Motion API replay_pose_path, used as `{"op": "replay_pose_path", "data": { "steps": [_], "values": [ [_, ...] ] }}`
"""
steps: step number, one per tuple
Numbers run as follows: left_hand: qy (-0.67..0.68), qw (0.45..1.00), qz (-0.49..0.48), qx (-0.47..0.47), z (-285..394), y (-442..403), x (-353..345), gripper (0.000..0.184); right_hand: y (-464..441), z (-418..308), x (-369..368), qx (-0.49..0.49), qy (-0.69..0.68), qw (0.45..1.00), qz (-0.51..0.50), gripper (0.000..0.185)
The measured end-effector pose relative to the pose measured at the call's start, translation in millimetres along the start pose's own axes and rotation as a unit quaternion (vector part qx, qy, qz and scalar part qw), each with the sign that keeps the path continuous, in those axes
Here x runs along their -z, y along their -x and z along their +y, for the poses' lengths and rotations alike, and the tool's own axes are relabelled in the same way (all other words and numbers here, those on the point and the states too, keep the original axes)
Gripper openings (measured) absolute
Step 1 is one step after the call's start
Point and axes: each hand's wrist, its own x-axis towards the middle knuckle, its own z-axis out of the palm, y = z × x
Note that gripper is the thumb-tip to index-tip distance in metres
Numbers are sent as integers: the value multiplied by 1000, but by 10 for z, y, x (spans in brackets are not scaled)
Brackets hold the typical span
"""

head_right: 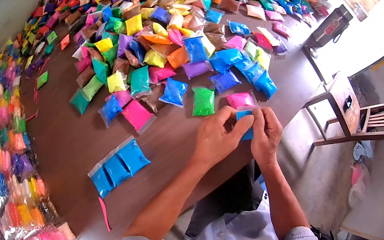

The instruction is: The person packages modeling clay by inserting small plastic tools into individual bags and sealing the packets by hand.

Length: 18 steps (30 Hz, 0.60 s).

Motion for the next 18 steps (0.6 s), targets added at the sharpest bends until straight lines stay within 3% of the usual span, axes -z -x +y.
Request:
{"op": "replay_pose_path", "data": {
  "steps": [3, 5, 10, 18],
  "values": [
    [-23, 999, -32, 6, -16, 9, -15, 33, 9, -30, 3, -1, -7, 1000, 9, 19],
    [-73, 995, -3, -65, -164, 13, -69, 34, 13, -2, -11, 7, -2, 1000, 7, 20],
    [-37, 994, 34, -97, -168, 15, -55, 32, -29, -46, -20, -21, 37, 998, -37, 26],
    [-70, 995, -17, -75, -59, 27, -23, 40, -20, -67, -7, -35, 4, 999, 4, 24]
  ]
}}
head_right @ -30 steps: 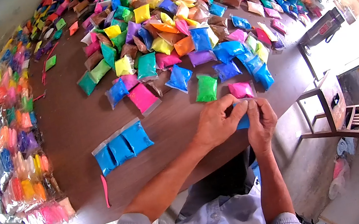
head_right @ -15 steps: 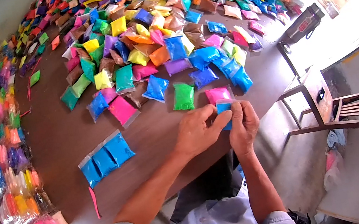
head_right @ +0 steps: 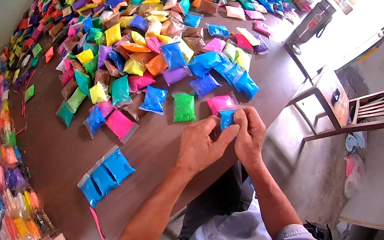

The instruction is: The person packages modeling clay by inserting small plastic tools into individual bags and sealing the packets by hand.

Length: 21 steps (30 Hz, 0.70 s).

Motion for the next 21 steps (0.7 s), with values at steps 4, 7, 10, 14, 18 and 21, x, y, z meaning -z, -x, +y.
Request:
{"op": "replay_pose_path", "data": {
  "steps": [4, 7, 10, 14, 18, 21],
  "values": [
    [-21, 1000, 3, -17, -60, 14, -44, 37, 9, 38, 27, -13, -12, 1000, -6, 26],
    [3, 1000, 14, -17, -96, 23, -52, 35, -17, 32, 4, -10, -24, 999, -25, 28],
    [17, 999, 21, -26, -76, 20, -43, 33, -21, 69, 39, -39, -30, 998, -47, 29],
    [30, 1000, -3, -3, 33, -6, 9, 32, 4, 11, 32, -21, -23, 999, -18, 24],
    [70, 997, 12, 30, -20, -8, -11, 33, 24, 5, 58, -20, -53, 997, -44, 18],
    [52, 998, 32, 9, -82, 2, -26, 32, 20, -9, 59, -17, -51, 996, -68, 17]
  ]
}}
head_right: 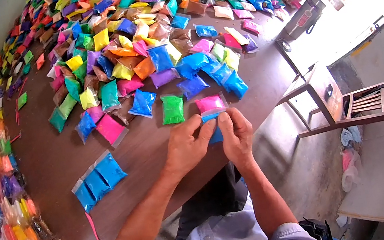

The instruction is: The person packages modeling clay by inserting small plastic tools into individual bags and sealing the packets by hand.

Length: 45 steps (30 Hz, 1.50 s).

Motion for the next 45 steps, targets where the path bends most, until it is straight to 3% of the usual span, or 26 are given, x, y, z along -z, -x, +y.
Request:
{"op": "replay_pose_path", "data": {
  "steps": [5, 7, 12, 16, 19, 25, 32, 41, 43, 45],
  "values": [
    [-6, 1000, -2, 5, 33, -5, 13, 29, -6, -66, -26, -16, 12, 1000, 13, 19],
    [62, 997, -9, 50, 58, 6, -16, 25, 5, -57, -13, -16, 0, 1000, 16, 17],
    [62, 996, -14, 57, 46, -5, 11, 20, 19, -27, -14, 26, 24, 999, -1, 10],
    [75, 997, 11, 34, -34, 7, -2, 17, -2, -88, -51, 19, 62, 998, -5, 18],
    [68, 997, -5, 47, -28, -5, 32, 27, -4, -74, -37, 12, 63, 998, 5, 20],
    [141, 987, -2, 73, 79, -24, 10, 26, 28, -44, 3, 13, 36, 999, 21, 16],
    [82, 996, 8, 43, 7, -48, 60, 26, -9, -110, -65, 24, 58, 998, 16, 19],
    [125, 986, -32, 110, 120, -45, 75, 28, 1, -9, -30, 24, 58, 996, 60, 22],
    [-14, 995, -68, 72, 204, -23, 49, 28, 3, -3, -41, 33, 66, 995, 72, 22],
    [16, 994, -67, 82, 138, -13, 63, 24, 3, -15, -53, 13, 34, 998, 60, 23]
  ]
}}
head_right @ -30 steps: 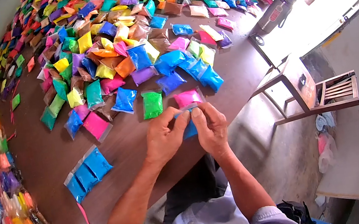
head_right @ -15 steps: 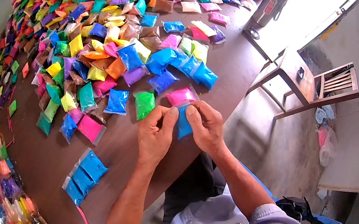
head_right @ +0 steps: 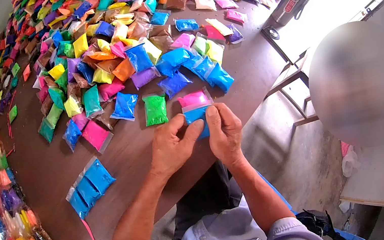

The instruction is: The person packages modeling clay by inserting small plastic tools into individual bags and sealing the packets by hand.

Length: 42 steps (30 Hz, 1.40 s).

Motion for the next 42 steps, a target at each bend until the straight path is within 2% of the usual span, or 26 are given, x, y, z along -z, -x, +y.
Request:
{"op": "replay_pose_path", "data": {
  "steps": [4, 8, 10, 15, 17, 19, 20, 21, 24, 28, 35, 37, 38, 42],
  "values": [
    [85, 996, 13, 28, -152, -11, -22, 21, -9, -30, -38, 16, -1, 999, -31, 25],
    [64, 998, 12, 17, 8, -19, 13, 26, 0, -46, -6, 16, 27, 999, -28, 20],
    [118, 991, 25, 49, 61, -14, 4, 28, 0, -95, 0, 20, 20, 999, -27, 18],
    [43, 998, 13, 44, -128, 31, 34, 31, -23, -110, 14, 35, -5, 998, -50, 15],
    [82, 994, 39, 63, -121, 36, 45, 30, -35, -80, 12, 46, -18, 997, -51, 17],
    [62, 995, 42, 69, -147, 31, 35, 27, -30, -198, 74, -10, -56, 995, -81, 20],
    [86, 992, 58, 73, -99, 15, -3, 19, -48, -152, 109, 38, -37, 995, -87, 26],
    [121, 986, 87, 73, -69, 16, -5, 13, -50, -128, 109, 35, -47, 995, -83, 26],
    [107, 987, 93, 79, 17, -9, -58, 12, -51, -47, 92, 69, -73, 994, -52, 28],
    [84, 987, 128, 51, 8, 28, -130, 14, -51, -30, 133, 80, -79, 992, -60, 28],
    [114, 969, 203, 84, 226, 88, -361, 18, -19, -118, 335, -21, -168, 983, -65, 25],
    [174, 961, 177, 124, 300, 107, -382, 19, 36, -42, 342, -83, -238, 965, -75, 23],
    [169, 957, 195, 133, 350, 117, -436, 21, 63, -16, 336, -98, -280, 953, -64, 23],
    [101, 977, 152, 111, 325, 168, -422, 23, 121, 18, 492, -121, -268, 951, -89, 24]
  ]
}}
